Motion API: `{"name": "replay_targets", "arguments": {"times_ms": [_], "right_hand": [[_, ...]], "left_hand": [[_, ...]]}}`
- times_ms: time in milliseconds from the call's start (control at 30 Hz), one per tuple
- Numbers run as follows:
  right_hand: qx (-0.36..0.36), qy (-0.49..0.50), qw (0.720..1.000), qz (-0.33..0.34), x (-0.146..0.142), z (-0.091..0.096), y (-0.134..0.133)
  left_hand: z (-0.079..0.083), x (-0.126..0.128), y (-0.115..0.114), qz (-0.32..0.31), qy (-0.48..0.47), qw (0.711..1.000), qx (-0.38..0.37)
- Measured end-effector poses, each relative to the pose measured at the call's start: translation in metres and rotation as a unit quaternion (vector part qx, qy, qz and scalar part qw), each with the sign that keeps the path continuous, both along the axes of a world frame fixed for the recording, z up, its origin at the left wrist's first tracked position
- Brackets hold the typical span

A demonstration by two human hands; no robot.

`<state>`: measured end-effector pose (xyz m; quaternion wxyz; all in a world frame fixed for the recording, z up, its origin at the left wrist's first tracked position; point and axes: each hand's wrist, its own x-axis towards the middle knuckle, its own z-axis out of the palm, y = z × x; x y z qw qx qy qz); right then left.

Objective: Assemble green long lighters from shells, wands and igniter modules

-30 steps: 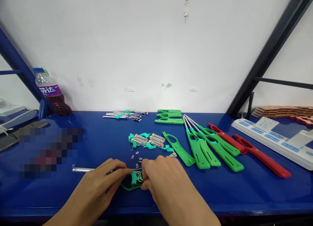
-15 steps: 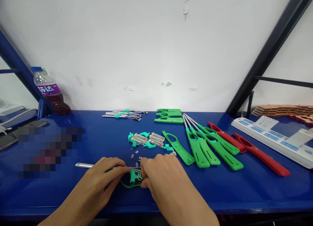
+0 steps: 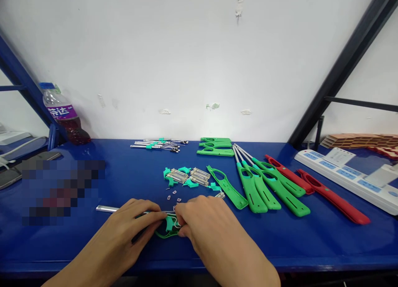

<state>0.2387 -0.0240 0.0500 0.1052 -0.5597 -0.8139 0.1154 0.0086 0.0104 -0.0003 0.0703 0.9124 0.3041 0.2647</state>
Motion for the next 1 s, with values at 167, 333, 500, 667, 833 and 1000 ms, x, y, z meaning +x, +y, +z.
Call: {"name": "replay_targets", "arguments": {"times_ms": [167,333,500,667,833,1000], "right_hand": [[0.008,-0.031,0.999,0.015,0.001,0.003,0.003],[0.018,-0.029,0.999,0.006,0.001,0.004,0.002],[0.021,-0.011,1.000,-0.003,0.001,0.001,0.001],[0.014,0.004,1.000,0.002,0.001,0.003,0.002],[0.004,0.040,0.999,-0.005,-0.001,0.006,0.000],[-0.005,0.092,0.996,0.004,-0.002,0.007,-0.001]], "left_hand": [[0.008,0.001,-0.006,-0.002,-0.007,1.000,-0.022],[0.011,0.002,-0.008,0.004,0.000,0.999,-0.035],[0.011,0.002,-0.008,0.015,0.037,0.998,-0.051],[0.010,0.002,-0.009,0.009,0.031,0.998,-0.055],[0.010,0.004,-0.011,0.019,0.031,0.998,-0.053],[0.013,0.004,-0.013,0.019,0.030,0.997,-0.065]]}}
